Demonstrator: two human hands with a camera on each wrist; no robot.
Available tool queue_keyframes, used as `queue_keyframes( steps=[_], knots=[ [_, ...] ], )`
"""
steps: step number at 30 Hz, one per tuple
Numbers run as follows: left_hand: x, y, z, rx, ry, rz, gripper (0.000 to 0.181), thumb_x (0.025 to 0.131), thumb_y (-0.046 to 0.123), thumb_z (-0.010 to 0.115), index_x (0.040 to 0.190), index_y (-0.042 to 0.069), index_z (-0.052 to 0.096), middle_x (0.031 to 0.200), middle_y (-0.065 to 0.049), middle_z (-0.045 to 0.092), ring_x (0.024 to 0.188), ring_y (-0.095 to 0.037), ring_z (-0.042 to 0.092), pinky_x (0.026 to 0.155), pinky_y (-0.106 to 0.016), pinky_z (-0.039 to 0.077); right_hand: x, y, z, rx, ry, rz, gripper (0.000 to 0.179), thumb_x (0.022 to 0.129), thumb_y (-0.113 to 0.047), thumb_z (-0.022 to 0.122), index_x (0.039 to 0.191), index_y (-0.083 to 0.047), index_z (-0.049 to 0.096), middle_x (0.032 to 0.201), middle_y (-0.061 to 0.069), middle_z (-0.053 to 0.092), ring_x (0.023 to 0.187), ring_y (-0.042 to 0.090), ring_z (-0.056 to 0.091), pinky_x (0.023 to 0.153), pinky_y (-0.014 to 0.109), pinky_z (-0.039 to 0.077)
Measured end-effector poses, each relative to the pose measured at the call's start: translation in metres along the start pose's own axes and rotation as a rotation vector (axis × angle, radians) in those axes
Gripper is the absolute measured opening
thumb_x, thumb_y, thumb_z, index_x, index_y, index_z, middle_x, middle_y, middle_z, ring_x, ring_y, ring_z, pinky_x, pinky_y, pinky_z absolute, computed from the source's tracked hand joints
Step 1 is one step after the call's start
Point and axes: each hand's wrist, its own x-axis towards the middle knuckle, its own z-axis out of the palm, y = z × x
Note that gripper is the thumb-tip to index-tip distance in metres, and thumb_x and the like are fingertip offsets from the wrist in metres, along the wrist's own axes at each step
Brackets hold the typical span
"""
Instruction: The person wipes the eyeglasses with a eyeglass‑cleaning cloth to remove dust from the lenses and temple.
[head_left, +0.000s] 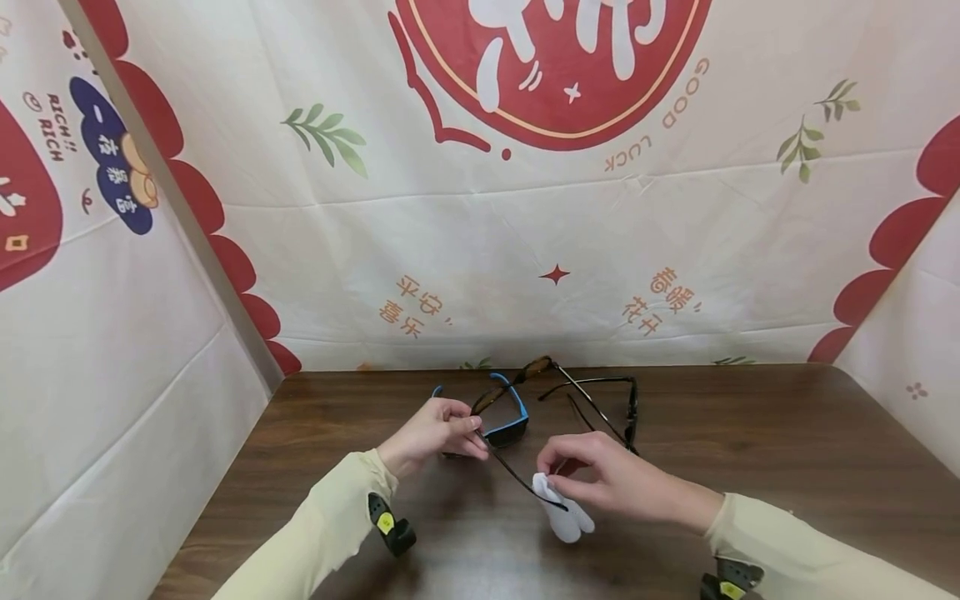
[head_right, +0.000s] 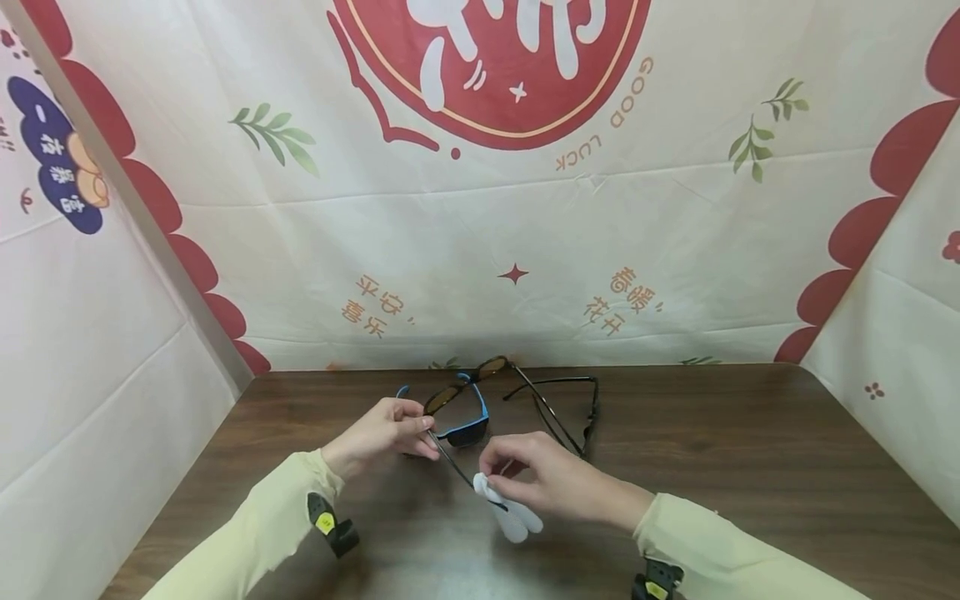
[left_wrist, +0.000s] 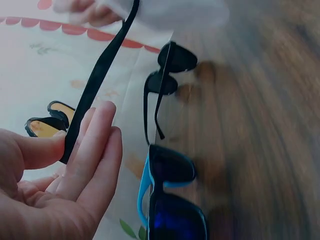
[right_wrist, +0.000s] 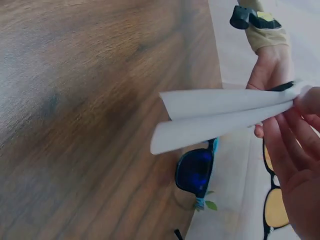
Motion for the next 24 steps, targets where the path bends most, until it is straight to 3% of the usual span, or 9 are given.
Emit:
queue_keyframes(
  steps=[5,13,24],
  knots=[
    [-0.001,0.000,-0.010,0.011,0.005,0.006,0.012,0.098,-0.002,0.049,0.093,-0.012,0.054,0.077,-0.017,0.069,0.070,-0.020,0.070,0.081,-0.041,0.054,-0.005,-0.008,-0.012,-0.021,-0.018,-0.027,0.022,0.089,0.005,0.063,0.101,-0.014,0.060,0.092,-0.006,0.064,0.084,0.007,0.062,0.072,0.027,0.053],
    [-0.001,0.003,-0.018,0.027,0.043,0.020,0.022,0.098,0.001,0.050,0.101,-0.020,0.051,0.080,-0.020,0.069,0.071,-0.019,0.071,0.081,-0.041,0.054,-0.006,-0.020,-0.018,-0.015,-0.061,-0.043,0.022,0.089,0.005,0.063,0.102,-0.013,0.060,0.092,-0.006,0.063,0.084,0.007,0.061,0.070,0.027,0.053],
    [-0.003,0.000,-0.007,0.009,-0.007,0.013,0.022,0.098,0.002,0.050,0.099,-0.020,0.052,0.078,-0.016,0.070,0.070,-0.016,0.070,0.081,-0.039,0.054,0.006,-0.011,-0.003,-0.088,-0.057,-0.133,0.023,0.087,0.006,0.064,0.098,-0.014,0.059,0.090,-0.008,0.061,0.080,0.002,0.057,0.068,0.020,0.050]
  ],
)
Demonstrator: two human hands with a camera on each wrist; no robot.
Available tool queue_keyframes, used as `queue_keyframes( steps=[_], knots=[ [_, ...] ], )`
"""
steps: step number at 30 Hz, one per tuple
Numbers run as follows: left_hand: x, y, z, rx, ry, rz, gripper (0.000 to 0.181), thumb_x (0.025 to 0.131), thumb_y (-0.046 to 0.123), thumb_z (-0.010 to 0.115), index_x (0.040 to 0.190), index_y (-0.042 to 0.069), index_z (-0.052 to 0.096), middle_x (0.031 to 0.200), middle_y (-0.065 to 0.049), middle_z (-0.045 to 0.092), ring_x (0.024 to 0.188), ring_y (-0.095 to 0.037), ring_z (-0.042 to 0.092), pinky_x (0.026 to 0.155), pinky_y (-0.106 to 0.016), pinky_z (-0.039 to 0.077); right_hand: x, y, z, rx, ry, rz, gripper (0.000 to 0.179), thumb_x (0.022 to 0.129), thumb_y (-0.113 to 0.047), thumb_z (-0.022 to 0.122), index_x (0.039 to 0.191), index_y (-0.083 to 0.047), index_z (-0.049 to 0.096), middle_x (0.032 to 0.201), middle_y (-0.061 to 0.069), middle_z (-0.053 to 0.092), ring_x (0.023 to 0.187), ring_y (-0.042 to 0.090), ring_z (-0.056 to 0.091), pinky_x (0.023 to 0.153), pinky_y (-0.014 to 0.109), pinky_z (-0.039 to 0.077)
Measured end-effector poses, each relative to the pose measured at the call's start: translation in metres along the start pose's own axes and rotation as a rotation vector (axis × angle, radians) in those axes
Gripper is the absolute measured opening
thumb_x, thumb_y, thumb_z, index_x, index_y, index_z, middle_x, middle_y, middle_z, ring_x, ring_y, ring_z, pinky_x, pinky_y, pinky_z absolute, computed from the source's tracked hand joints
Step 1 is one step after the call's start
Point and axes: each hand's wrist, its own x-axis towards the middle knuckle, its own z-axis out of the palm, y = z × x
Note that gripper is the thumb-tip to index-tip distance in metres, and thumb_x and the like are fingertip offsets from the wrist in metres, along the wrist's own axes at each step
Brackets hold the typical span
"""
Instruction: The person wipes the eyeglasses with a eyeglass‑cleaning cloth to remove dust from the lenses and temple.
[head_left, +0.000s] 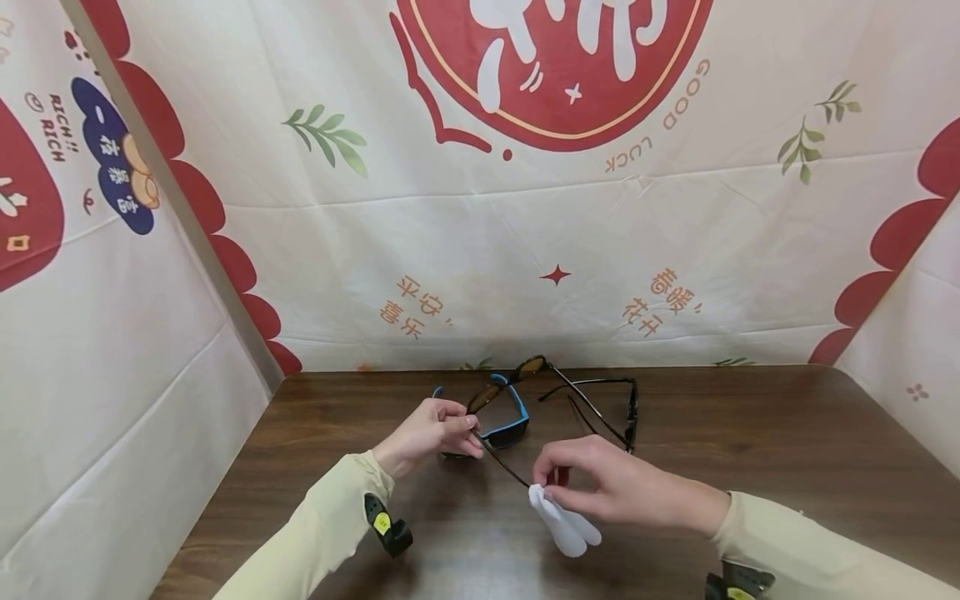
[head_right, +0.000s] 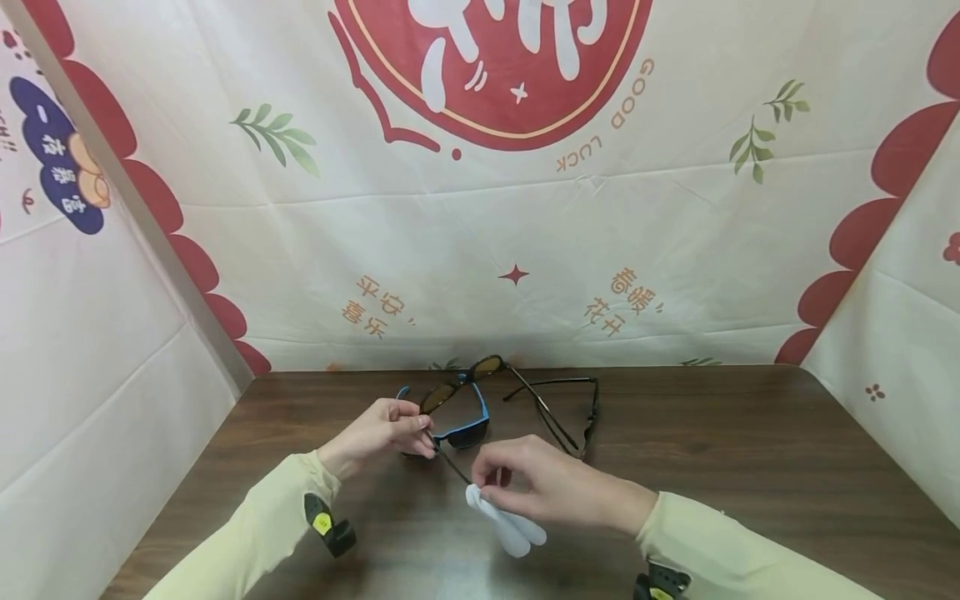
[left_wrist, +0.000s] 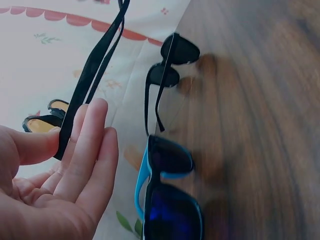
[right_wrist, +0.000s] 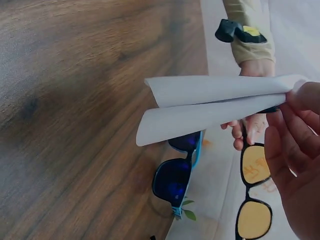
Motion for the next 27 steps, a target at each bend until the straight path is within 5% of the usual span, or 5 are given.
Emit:
queue_keyframes(
  steps=[13,19,27],
  knots=[
    [-0.004,-0.002,0.026,0.005,-0.074,-0.022,0.018,0.096,0.000,0.053,0.096,-0.018,0.055,0.082,-0.022,0.069,0.070,-0.016,0.069,0.082,-0.040,0.053,0.018,0.012,0.014,-0.090,-0.022,-0.025,0.006,0.096,-0.007,0.057,0.099,-0.012,0.060,0.092,-0.007,0.061,0.082,0.000,0.056,0.069,0.014,0.048],
    [-0.006,-0.002,0.036,0.044,-0.072,-0.007,0.018,0.094,0.000,0.054,0.098,-0.015,0.060,0.082,-0.006,0.068,0.075,-0.010,0.064,0.081,-0.039,0.053,0.026,0.017,0.020,-0.119,0.030,-0.044,0.017,0.089,0.003,0.063,0.097,-0.011,0.060,0.091,-0.006,0.060,0.081,0.002,0.056,0.071,0.016,0.049],
    [-0.007,-0.008,0.038,0.071,-0.034,-0.011,0.022,0.094,0.000,0.051,0.104,-0.018,0.060,0.084,0.001,0.065,0.078,-0.007,0.059,0.077,-0.028,0.049,0.031,0.027,0.026,-0.204,0.038,-0.057,0.006,0.097,-0.010,0.056,0.097,-0.013,0.061,0.094,-0.007,0.060,0.084,0.003,0.054,0.074,0.015,0.045]
  ],
)
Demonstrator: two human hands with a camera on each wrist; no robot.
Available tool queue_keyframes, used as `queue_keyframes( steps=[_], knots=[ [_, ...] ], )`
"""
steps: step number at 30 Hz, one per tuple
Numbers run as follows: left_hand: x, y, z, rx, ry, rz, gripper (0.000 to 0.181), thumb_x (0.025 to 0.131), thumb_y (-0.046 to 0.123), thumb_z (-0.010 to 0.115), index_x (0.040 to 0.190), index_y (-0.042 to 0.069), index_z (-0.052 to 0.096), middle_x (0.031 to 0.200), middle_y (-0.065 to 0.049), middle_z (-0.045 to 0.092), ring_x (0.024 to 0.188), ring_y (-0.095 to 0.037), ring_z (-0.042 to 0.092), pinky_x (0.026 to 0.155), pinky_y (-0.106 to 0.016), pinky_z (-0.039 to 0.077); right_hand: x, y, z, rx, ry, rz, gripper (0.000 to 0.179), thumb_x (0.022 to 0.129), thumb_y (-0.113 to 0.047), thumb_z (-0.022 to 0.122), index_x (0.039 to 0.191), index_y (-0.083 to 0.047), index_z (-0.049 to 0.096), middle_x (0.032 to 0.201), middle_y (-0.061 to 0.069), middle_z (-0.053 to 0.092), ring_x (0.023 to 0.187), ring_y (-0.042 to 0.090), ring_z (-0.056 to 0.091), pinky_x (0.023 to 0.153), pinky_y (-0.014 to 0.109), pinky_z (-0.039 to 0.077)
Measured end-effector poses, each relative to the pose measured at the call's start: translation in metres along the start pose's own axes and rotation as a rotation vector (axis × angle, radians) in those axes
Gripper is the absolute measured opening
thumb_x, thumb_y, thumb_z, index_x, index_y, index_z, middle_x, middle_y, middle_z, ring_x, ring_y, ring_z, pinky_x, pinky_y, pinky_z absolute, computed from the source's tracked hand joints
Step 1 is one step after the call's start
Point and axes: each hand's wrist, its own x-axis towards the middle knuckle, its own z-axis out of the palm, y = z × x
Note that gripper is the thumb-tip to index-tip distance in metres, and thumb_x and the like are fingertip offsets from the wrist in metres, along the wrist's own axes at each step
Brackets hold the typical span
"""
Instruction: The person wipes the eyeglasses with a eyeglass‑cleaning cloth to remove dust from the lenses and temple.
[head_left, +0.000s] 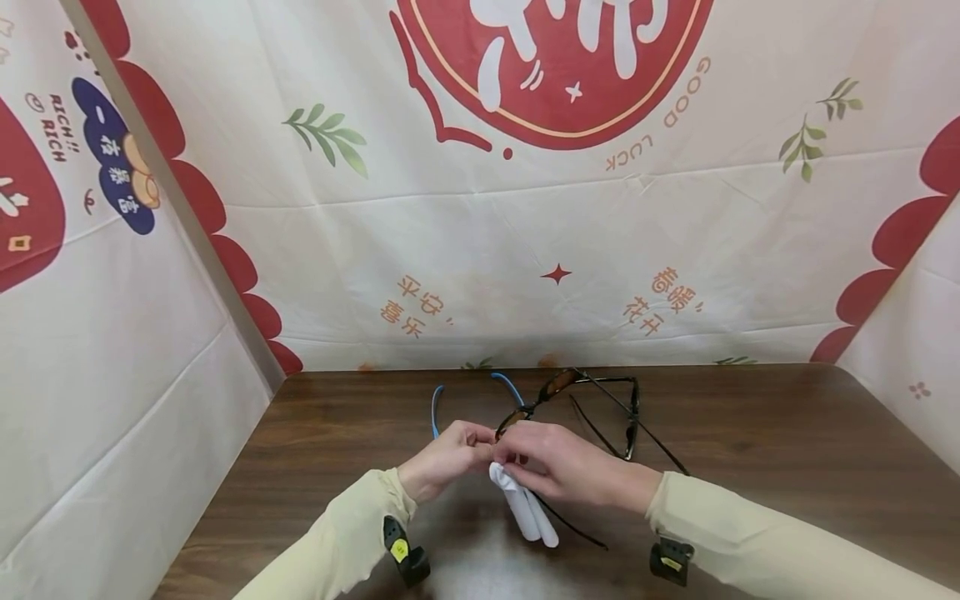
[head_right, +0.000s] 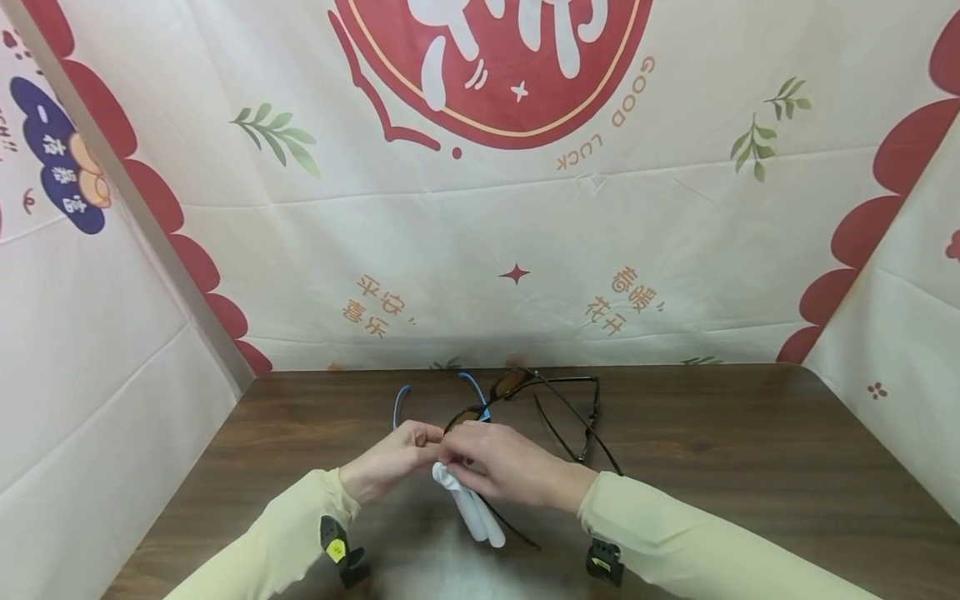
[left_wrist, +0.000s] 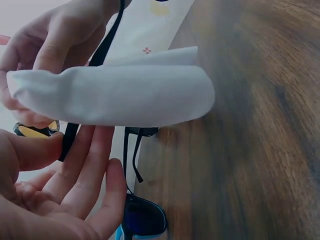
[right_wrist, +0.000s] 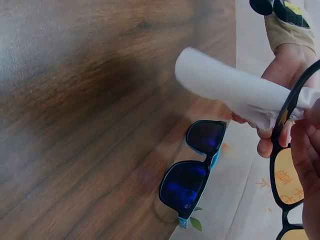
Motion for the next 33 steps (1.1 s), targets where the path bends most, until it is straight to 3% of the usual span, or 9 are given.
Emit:
queue_keyframes(
  steps=[9,16,20,27,33],
  knots=[
    [-0.003,-0.002,0.003,0.050,-0.025,0.035,0.021,0.086,-0.005,0.051,0.097,-0.021,0.060,0.075,0.004,0.062,0.074,-0.006,0.055,0.072,-0.026,0.047,0.005,0.004,0.003,-0.045,0.017,-0.046,0.006,0.097,-0.010,0.056,0.097,-0.012,0.062,0.092,-0.006,0.059,0.084,0.004,0.054,0.075,0.016,0.046],
    [-0.006,0.003,0.003,0.090,-0.012,-0.019,0.020,0.088,-0.001,0.055,0.096,-0.017,0.065,0.077,-0.001,0.066,0.074,-0.008,0.059,0.072,-0.028,0.051,0.001,-0.001,-0.002,-0.038,-0.031,-0.023,0.010,0.093,-0.006,0.060,0.098,-0.014,0.062,0.091,-0.007,0.059,0.081,0.002,0.054,0.073,0.014,0.045],
    [-0.005,0.004,0.001,0.062,-0.014,-0.026,0.020,0.089,0.001,0.058,0.094,-0.017,0.065,0.077,-0.004,0.068,0.071,-0.009,0.063,0.075,-0.033,0.054,-0.003,-0.007,-0.006,-0.023,-0.048,-0.027,0.009,0.095,-0.008,0.056,0.098,-0.015,0.061,0.092,-0.009,0.057,0.080,0.002,0.054,0.072,0.012,0.044],
    [-0.004,0.006,-0.011,-0.022,-0.010,-0.014,0.018,0.093,-0.003,0.055,0.095,-0.020,0.061,0.081,-0.024,0.069,0.068,-0.016,0.068,0.080,-0.045,0.054,-0.016,-0.015,-0.016,-0.028,-0.076,-0.024,0.007,0.098,-0.011,0.055,0.098,-0.015,0.059,0.091,-0.010,0.057,0.080,0.000,0.053,0.071,0.010,0.042],
    [-0.007,0.005,-0.029,0.000,0.056,-0.033,0.018,0.094,-0.001,0.054,0.097,-0.018,0.060,0.084,-0.027,0.068,0.073,-0.022,0.071,0.084,-0.046,0.052,-0.033,-0.017,-0.025,-0.045,-0.044,-0.020,0.006,0.096,-0.010,0.057,0.098,-0.016,0.060,0.091,-0.011,0.058,0.080,0.001,0.054,0.072,0.011,0.043]
  ],
)
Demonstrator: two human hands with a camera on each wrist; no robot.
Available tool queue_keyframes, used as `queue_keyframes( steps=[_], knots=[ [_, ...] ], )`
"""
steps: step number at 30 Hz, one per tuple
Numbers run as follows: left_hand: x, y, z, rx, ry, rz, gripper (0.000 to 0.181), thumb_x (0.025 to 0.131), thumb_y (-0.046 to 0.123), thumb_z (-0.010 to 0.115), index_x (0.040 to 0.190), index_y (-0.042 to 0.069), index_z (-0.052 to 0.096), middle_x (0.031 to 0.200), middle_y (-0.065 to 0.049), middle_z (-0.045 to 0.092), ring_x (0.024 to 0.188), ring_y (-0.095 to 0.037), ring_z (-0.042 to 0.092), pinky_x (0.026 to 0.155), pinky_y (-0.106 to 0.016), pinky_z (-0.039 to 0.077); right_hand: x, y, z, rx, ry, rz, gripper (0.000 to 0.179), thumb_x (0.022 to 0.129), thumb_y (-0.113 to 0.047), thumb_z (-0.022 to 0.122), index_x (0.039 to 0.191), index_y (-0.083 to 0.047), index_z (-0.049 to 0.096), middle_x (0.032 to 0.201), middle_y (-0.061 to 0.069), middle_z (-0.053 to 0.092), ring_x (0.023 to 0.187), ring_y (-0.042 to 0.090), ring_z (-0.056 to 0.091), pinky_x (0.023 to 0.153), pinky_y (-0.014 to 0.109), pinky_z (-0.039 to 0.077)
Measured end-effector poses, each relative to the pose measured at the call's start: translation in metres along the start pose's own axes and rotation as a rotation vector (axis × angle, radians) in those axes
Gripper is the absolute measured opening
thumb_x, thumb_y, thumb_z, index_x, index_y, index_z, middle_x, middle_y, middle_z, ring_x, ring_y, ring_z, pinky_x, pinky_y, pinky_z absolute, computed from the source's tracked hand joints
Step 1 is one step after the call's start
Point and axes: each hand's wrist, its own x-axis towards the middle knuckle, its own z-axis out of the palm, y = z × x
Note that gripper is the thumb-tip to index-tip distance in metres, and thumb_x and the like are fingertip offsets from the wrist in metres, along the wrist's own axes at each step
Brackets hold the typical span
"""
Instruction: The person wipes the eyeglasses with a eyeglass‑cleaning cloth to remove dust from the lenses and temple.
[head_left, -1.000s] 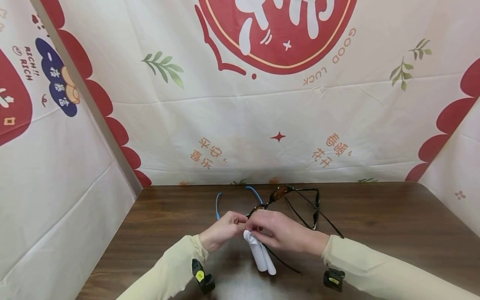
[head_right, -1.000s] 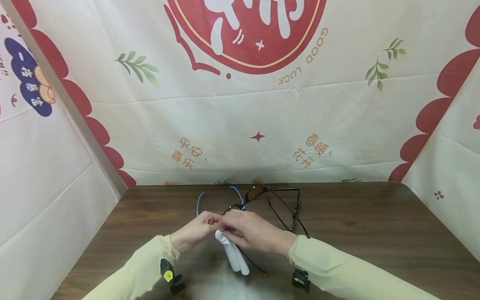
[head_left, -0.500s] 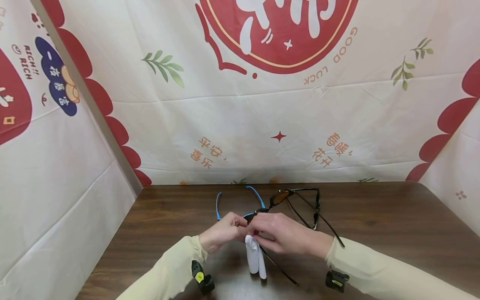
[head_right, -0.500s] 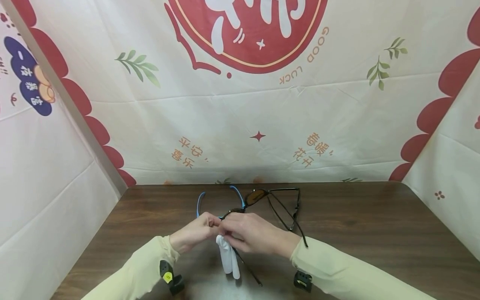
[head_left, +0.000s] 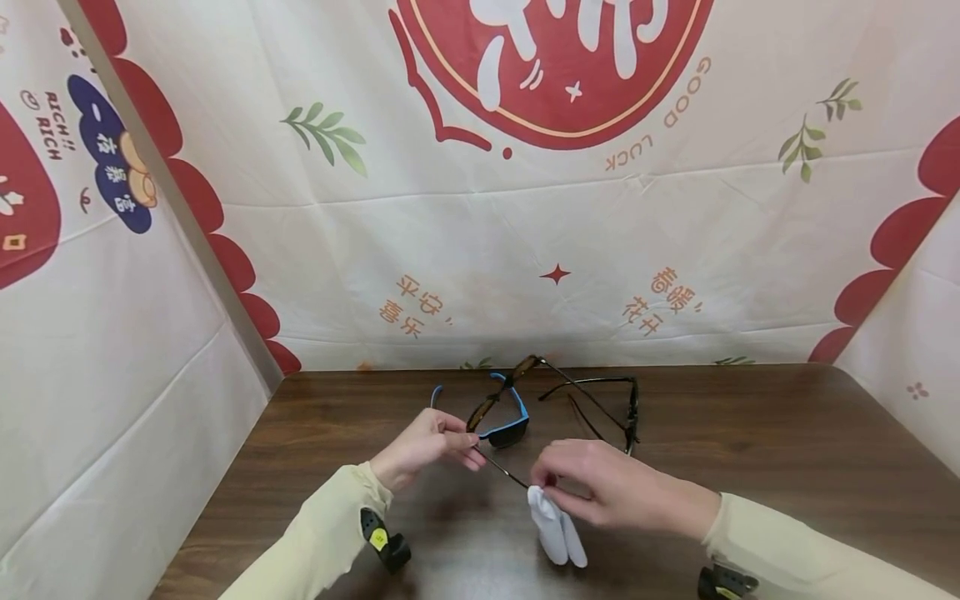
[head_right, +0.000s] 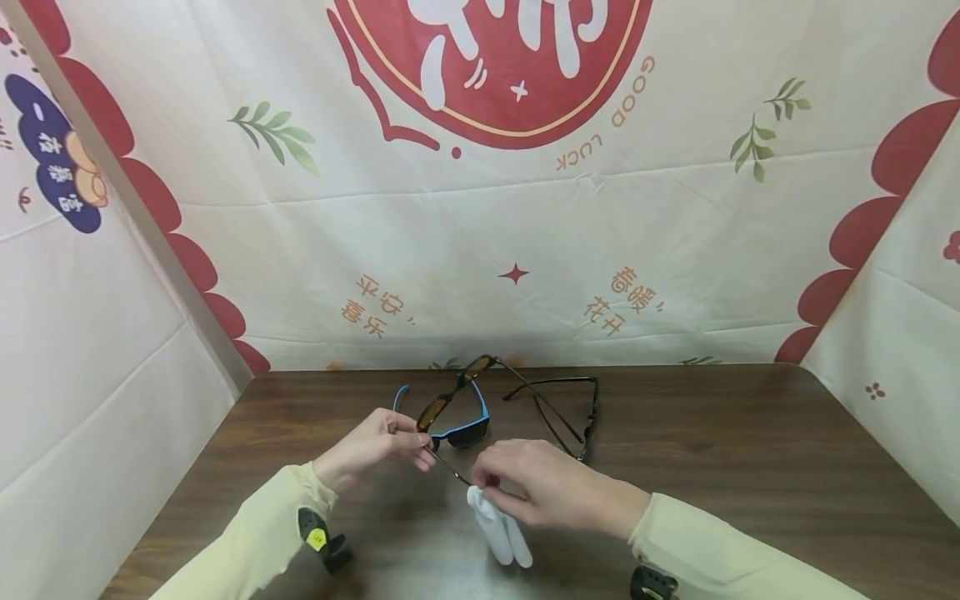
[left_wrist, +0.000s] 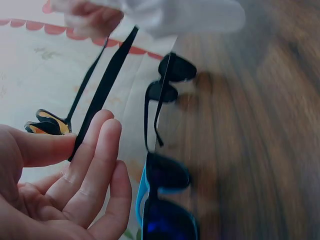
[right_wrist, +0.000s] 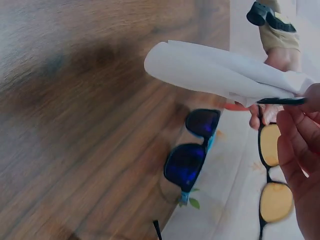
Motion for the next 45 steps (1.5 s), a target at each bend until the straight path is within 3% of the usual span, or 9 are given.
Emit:
queue_keyframes(
  steps=[6,13,19,21,26,34,39,41,45],
  knots=[
    [-0.005,-0.006,-0.020,0.021,0.089,0.019,0.016,0.094,-0.002,0.054,0.099,-0.017,0.058,0.084,-0.026,0.069,0.075,-0.026,0.071,0.084,-0.042,0.052,-0.013,0.000,-0.015,0.037,0.058,0.034,0.006,0.099,-0.016,0.055,0.101,-0.014,0.060,0.095,-0.009,0.060,0.083,0.003,0.057,0.072,0.015,0.046],
    [-0.021,-0.007,-0.048,0.071,0.191,0.042,0.017,0.095,0.000,0.055,0.099,-0.016,0.060,0.088,-0.026,0.069,0.081,-0.030,0.071,0.090,-0.045,0.049,-0.028,-0.003,-0.033,0.072,0.072,0.141,0.008,0.096,-0.013,0.060,0.102,-0.018,0.059,0.093,-0.012,0.058,0.080,0.002,0.054,0.059,0.010,0.044],
    [-0.044,0.004,-0.075,0.140,0.308,0.028,0.023,0.096,0.002,0.054,0.106,-0.018,0.054,0.090,-0.023,0.069,0.084,-0.033,0.070,0.092,-0.047,0.047,-0.042,-0.003,-0.041,0.060,0.091,0.163,0.005,0.099,-0.018,0.056,0.101,-0.017,0.060,0.093,-0.011,0.060,0.081,0.002,0.056,0.071,0.015,0.047],
    [-0.051,0.007,-0.083,0.142,0.356,0.028,0.023,0.095,0.000,0.054,0.108,-0.019,0.052,0.090,-0.023,0.069,0.080,-0.029,0.070,0.087,-0.044,0.050,-0.047,-0.002,-0.042,0.063,0.109,0.166,0.005,0.097,-0.014,0.059,0.101,-0.017,0.060,0.093,-0.011,0.061,0.081,0.002,0.057,0.072,0.015,0.047],
    [-0.068,0.018,-0.103,0.204,0.459,0.021,0.022,0.094,-0.003,0.054,0.108,-0.020,0.048,0.090,-0.025,0.068,0.074,-0.023,0.070,0.076,-0.034,0.055,-0.058,-0.003,-0.044,0.049,0.141,0.218,0.027,0.086,0.004,0.067,0.102,-0.017,0.060,0.093,-0.012,0.061,0.079,0.002,0.058,0.071,0.015,0.047],
    [-0.091,0.035,-0.133,0.479,0.632,-0.008,0.020,0.093,-0.002,0.055,0.108,-0.015,0.054,0.092,-0.023,0.070,0.076,-0.023,0.071,0.082,-0.036,0.053,-0.069,-0.004,-0.046,-0.003,0.190,0.278,0.040,0.076,0.013,0.069,0.100,-0.018,0.061,0.091,-0.013,0.062,0.076,0.000,0.055,0.068,0.014,0.044],
    [-0.099,0.037,-0.143,0.815,0.757,-0.006,0.024,0.088,0.006,0.064,0.104,-0.012,0.061,0.080,-0.015,0.072,0.083,-0.032,0.070,0.075,-0.037,0.046,-0.072,-0.003,-0.044,0.001,0.195,0.291,0.044,0.073,0.016,0.071,0.099,-0.019,0.061,0.089,-0.014,0.061,0.075,0.000,0.054,0.066,0.014,0.044],
    [-0.101,0.035,-0.145,0.926,0.804,0.022,0.023,0.085,0.007,0.067,0.099,-0.011,0.063,0.075,-0.014,0.071,0.082,-0.035,0.069,0.073,-0.043,0.045,-0.071,-0.002,-0.043,0.004,0.194,0.292,0.044,0.073,0.016,0.071,0.098,-0.019,0.061,0.089,-0.014,0.061,0.075,0.000,0.054,0.066,0.015,0.044],
    [-0.102,0.030,-0.146,1.039,0.858,0.103,0.015,0.081,0.004,0.069,0.089,-0.007,0.065,0.075,-0.017,0.070,0.074,-0.036,0.068,0.069,-0.049,0.046,-0.069,-0.001,-0.042,0.010,0.189,0.292,0.043,0.074,0.015,0.070,0.098,-0.019,0.061,0.089,-0.014,0.061,0.075,0.000,0.053,0.065,0.016,0.044]
  ],
)
